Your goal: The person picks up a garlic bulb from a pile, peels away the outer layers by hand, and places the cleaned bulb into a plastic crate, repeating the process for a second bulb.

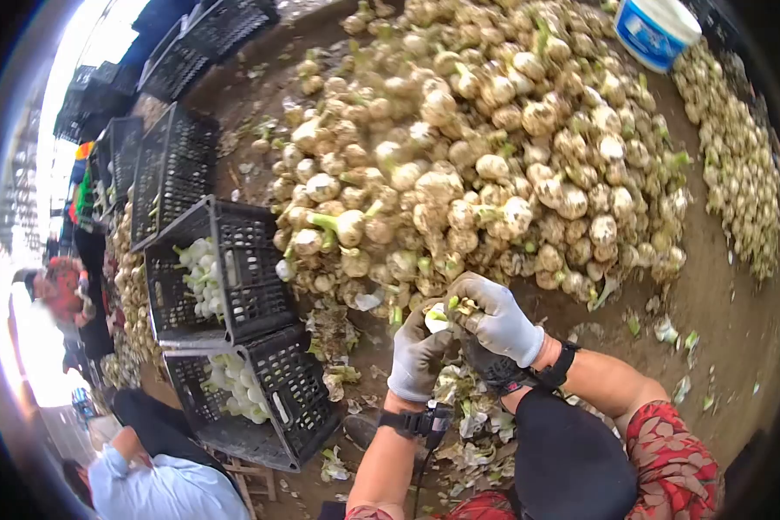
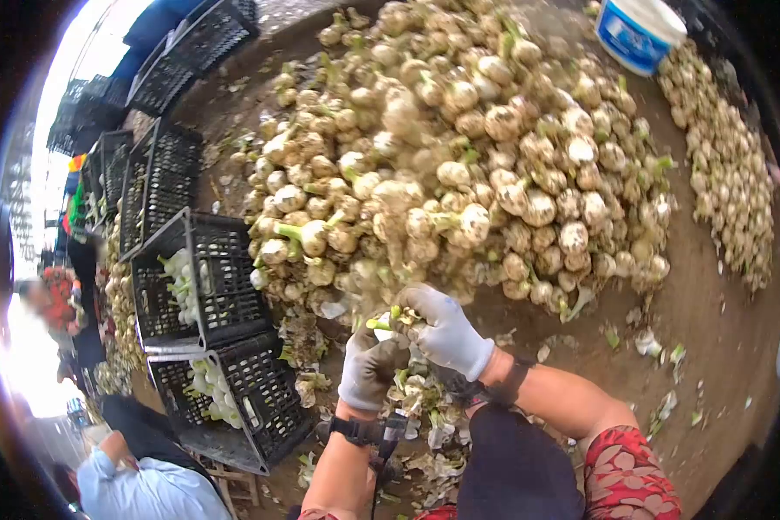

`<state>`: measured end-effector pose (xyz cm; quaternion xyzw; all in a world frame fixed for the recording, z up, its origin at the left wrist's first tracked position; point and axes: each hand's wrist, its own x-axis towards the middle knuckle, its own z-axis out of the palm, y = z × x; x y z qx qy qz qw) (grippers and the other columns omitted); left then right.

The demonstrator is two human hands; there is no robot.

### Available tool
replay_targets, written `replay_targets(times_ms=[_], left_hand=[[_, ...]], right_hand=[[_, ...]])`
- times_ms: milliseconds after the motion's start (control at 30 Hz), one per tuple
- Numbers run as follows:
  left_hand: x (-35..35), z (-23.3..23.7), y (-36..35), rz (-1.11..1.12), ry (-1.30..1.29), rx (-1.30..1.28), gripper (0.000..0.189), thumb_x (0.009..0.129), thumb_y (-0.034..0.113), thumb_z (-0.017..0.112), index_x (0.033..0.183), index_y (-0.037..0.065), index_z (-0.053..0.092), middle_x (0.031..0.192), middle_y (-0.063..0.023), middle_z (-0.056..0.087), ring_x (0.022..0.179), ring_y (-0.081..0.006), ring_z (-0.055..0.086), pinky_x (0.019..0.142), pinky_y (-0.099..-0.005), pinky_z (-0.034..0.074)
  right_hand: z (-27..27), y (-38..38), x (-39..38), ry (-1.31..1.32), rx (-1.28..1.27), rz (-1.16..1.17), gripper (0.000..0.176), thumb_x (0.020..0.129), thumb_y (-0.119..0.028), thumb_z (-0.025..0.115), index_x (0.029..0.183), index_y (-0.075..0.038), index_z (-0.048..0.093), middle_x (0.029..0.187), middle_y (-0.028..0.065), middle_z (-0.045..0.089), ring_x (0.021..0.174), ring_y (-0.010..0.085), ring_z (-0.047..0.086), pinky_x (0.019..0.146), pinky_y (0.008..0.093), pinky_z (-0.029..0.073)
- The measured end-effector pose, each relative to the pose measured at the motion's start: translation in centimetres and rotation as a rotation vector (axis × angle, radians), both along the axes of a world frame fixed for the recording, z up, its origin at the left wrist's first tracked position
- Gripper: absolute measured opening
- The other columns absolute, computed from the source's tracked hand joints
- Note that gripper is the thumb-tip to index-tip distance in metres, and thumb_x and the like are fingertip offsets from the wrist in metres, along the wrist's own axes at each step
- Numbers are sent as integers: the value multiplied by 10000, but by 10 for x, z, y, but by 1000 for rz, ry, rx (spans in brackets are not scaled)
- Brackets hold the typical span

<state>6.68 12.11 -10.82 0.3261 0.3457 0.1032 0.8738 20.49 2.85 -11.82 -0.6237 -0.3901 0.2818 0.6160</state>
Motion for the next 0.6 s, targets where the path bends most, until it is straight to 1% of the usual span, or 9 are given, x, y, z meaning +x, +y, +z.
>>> replay_targets(times_ms=[33,100,167,233,300,367,433,500,600], left_hand=[[-1,-8,-1,-31,-14,-43,569,765,112,771,1246,-19,497,1012,-71,640,807,-151,638,661,-259,531],[3,-8,-14,-35,-53,-35,572,768,120,760,1253,-12,488,1041,-75,630,832,-156,634,693,-259,523],[5,-6,-23,-15,-100,-23,574,772,128,750,1260,-5,479,1069,-78,620,857,-161,630,725,-258,515],[3,-9,-26,2,-35,33,632,768,209,784,1280,8,471,1106,-66,613,952,-159,620,783,-258,520],[1,-10,-29,21,-86,38,684,792,242,768,1327,-2,419,1104,-81,624,881,-174,641,711,-275,541],[3,-7,-34,165,-49,42,707,797,248,762,1358,10,403,1073,-72,626,768,-132,603,603,-247,482],[1,-4,-36,166,54,91,719,809,268,739,1388,23,391,1046,-67,624,683,-99,540,541,-237,412],[-15,-12,-34,80,-85,-44,635,862,261,674,1380,13,402,1057,-96,611,827,-164,591,688,-271,477],[-9,-2,-34,-13,-123,-31,698,761,216,691,1358,-3,402,1049,-134,612,737,-172,589,673,-284,474]], right_hand=[[-4,-5,0,15,-9,-27,133,844,-83,667,947,-21,610,847,58,620,740,136,588,664,268,483],[-5,-13,1,1044,-173,-97,138,880,-129,661,961,-32,606,769,31,614,628,97,565,570,236,475],[-17,-16,0,1071,-173,-194,159,906,-163,646,991,-36,600,711,6,600,561,65,544,508,208,457],[-14,-19,6,989,-167,-112,170,918,-155,624,1014,-19,592,743,15,608,595,77,567,533,213,464],[-10,-20,5,817,-200,-54,188,901,-143,623,1023,-5,585,770,54,631,660,146,608,592,266,491],[-6,-18,-4,72,-159,-15,121,899,-132,605,963,-31,584,753,43,588,708,118,554,646,272,456],[-18,-15,-8,0,-130,-28,130,864,-99,616,958,-25,567,785,92,592,749,173,574,685,295,471],[-35,-14,2,139,-252,-244,132,831,-62,618,946,-22,568,812,117,605,762,214,589,694,316,476],[-48,-33,26,-99,-424,-305,172,822,-70,581,988,-27,572,894,167,633,834,302,628,722,375,496]])
